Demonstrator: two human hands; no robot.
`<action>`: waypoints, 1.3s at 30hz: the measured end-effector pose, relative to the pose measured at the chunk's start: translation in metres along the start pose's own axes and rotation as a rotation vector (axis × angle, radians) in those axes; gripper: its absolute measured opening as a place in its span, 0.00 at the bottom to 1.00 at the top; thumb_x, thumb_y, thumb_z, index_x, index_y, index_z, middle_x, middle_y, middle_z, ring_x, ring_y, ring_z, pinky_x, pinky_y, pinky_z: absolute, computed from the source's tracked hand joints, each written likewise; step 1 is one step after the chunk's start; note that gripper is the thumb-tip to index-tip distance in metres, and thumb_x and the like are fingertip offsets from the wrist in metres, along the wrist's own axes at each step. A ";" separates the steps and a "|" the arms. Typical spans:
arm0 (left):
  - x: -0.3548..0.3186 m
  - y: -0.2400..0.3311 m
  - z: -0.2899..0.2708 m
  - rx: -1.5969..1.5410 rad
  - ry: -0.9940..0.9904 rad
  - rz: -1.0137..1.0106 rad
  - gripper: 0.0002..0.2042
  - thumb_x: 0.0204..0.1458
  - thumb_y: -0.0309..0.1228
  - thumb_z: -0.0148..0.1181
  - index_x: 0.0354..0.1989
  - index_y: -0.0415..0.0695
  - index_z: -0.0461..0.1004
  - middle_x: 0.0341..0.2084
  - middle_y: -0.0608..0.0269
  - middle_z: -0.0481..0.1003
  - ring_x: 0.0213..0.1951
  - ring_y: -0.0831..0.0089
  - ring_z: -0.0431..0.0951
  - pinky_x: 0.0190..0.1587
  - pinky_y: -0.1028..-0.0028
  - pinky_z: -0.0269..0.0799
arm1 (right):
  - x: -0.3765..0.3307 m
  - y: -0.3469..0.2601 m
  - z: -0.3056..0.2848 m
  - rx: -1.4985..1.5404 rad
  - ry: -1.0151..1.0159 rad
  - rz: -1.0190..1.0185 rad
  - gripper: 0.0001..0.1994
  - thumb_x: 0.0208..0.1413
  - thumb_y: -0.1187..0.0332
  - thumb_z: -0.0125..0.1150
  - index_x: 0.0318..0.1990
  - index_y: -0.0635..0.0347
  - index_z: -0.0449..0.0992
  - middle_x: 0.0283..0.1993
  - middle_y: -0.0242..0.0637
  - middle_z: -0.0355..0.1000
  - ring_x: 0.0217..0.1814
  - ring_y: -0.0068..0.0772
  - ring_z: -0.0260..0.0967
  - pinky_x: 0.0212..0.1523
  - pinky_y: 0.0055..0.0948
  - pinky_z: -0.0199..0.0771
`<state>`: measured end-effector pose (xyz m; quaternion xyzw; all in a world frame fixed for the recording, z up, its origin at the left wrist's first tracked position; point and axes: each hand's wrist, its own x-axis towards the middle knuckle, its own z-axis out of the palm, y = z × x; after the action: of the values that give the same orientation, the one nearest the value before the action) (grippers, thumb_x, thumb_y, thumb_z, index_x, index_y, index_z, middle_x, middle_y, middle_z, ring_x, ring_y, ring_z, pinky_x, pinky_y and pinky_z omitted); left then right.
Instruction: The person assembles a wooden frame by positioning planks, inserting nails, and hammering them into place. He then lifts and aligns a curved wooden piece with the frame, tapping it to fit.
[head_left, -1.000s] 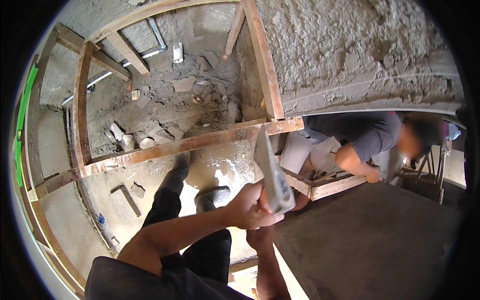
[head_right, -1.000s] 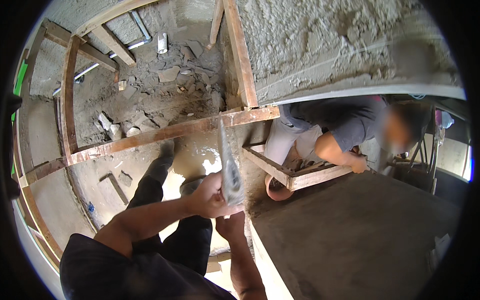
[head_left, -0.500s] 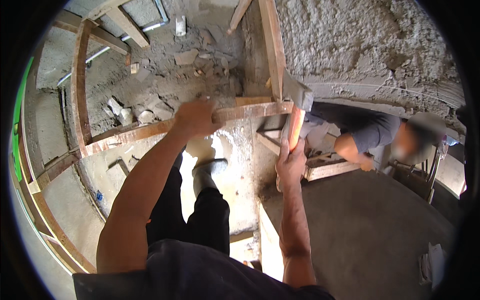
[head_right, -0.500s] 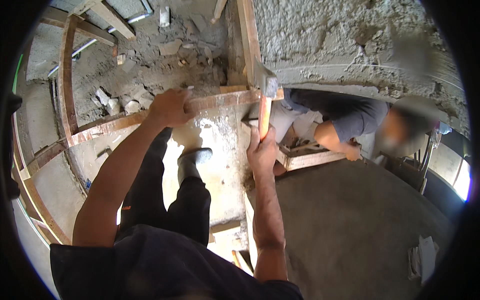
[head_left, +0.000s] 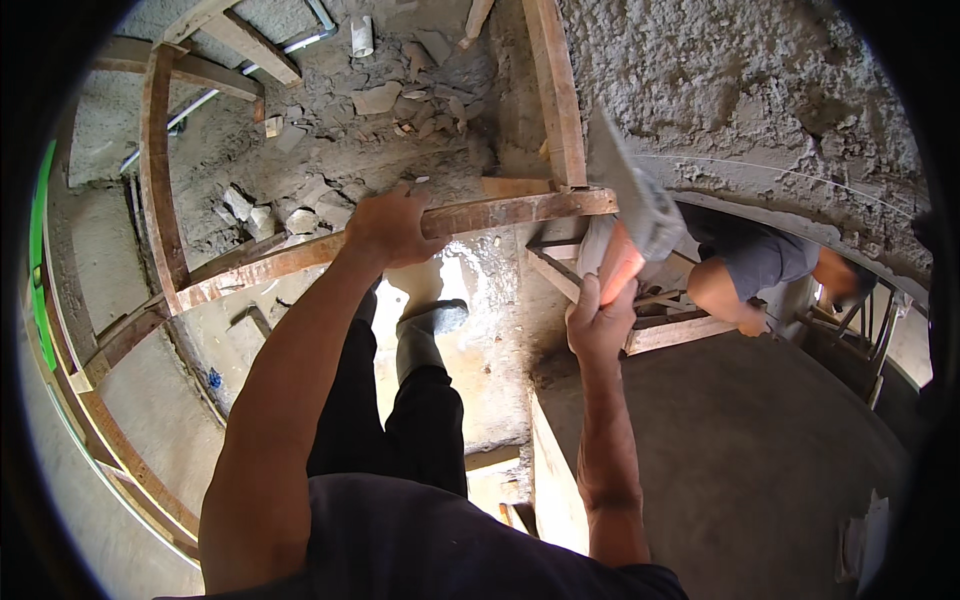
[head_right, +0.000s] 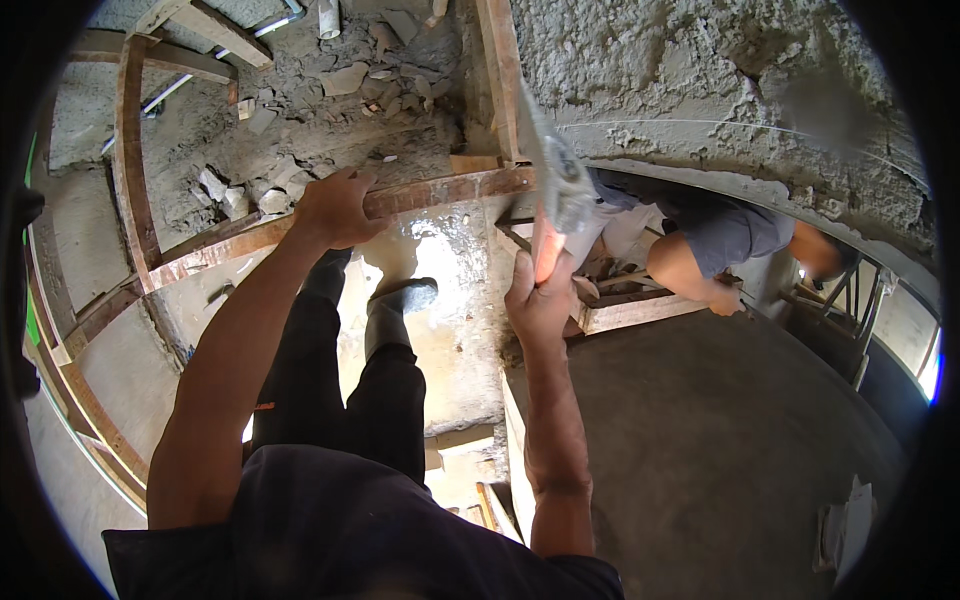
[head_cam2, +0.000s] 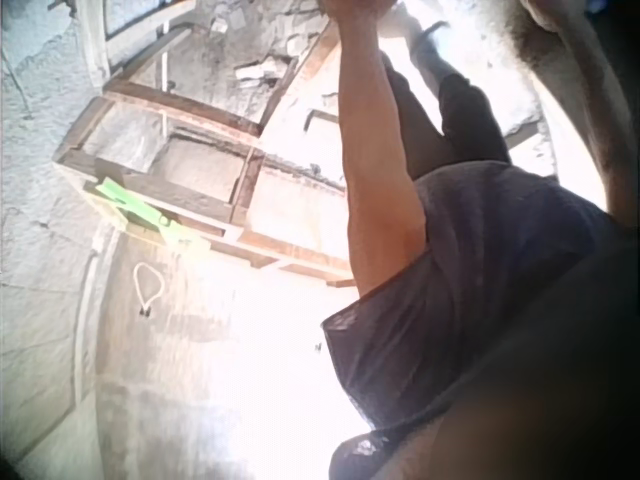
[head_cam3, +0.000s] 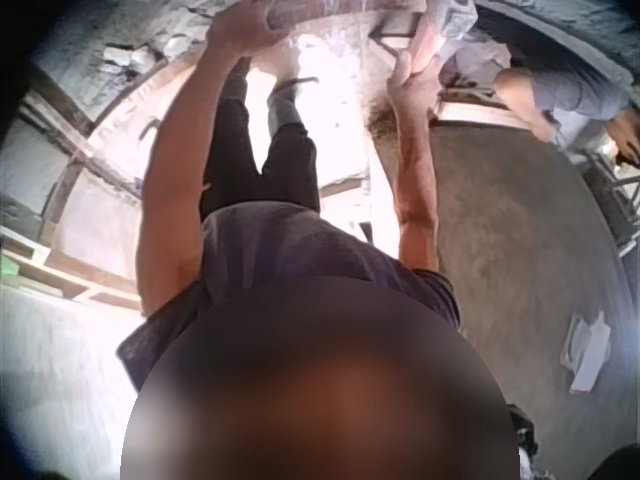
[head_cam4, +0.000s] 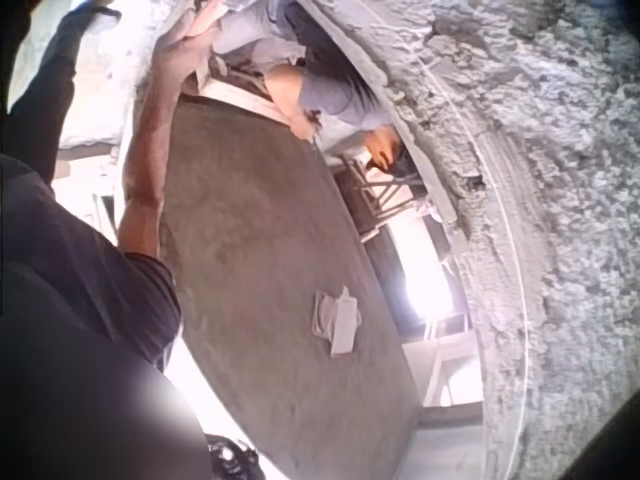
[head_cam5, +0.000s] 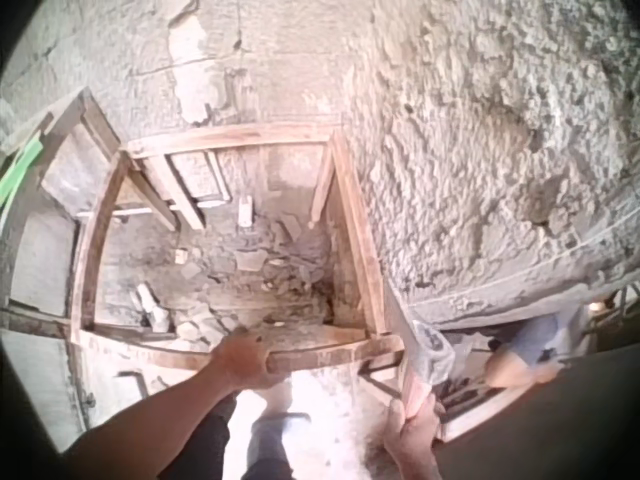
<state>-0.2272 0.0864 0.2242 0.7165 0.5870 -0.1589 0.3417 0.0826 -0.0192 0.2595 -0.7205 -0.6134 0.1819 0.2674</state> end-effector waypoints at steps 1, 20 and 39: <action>0.001 0.001 0.000 0.006 -0.013 -0.016 0.38 0.49 0.62 0.70 0.62 0.47 0.78 0.53 0.49 0.79 0.53 0.47 0.84 0.57 0.51 0.81 | 0.001 0.005 0.006 -0.061 -0.079 0.089 0.18 0.71 0.58 0.62 0.54 0.63 0.70 0.33 0.57 0.79 0.35 0.68 0.79 0.35 0.55 0.78; -0.005 0.005 -0.001 -0.004 -0.003 -0.040 0.35 0.53 0.62 0.67 0.59 0.45 0.79 0.50 0.48 0.81 0.53 0.49 0.84 0.57 0.51 0.81 | 0.012 0.022 0.024 -0.147 -0.228 0.192 0.16 0.71 0.57 0.61 0.49 0.62 0.71 0.32 0.60 0.78 0.37 0.72 0.79 0.36 0.57 0.76; 0.003 -0.002 -0.004 -0.042 -0.059 -0.044 0.37 0.52 0.62 0.68 0.63 0.47 0.77 0.52 0.47 0.80 0.56 0.51 0.82 0.60 0.52 0.79 | 0.025 0.001 0.005 -0.209 -0.257 0.203 0.16 0.71 0.56 0.62 0.51 0.61 0.72 0.35 0.60 0.79 0.38 0.72 0.79 0.35 0.57 0.78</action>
<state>-0.2293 0.0917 0.2246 0.6911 0.5954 -0.1752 0.3704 0.0849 0.0062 0.2572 -0.7734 -0.5823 0.2337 0.0906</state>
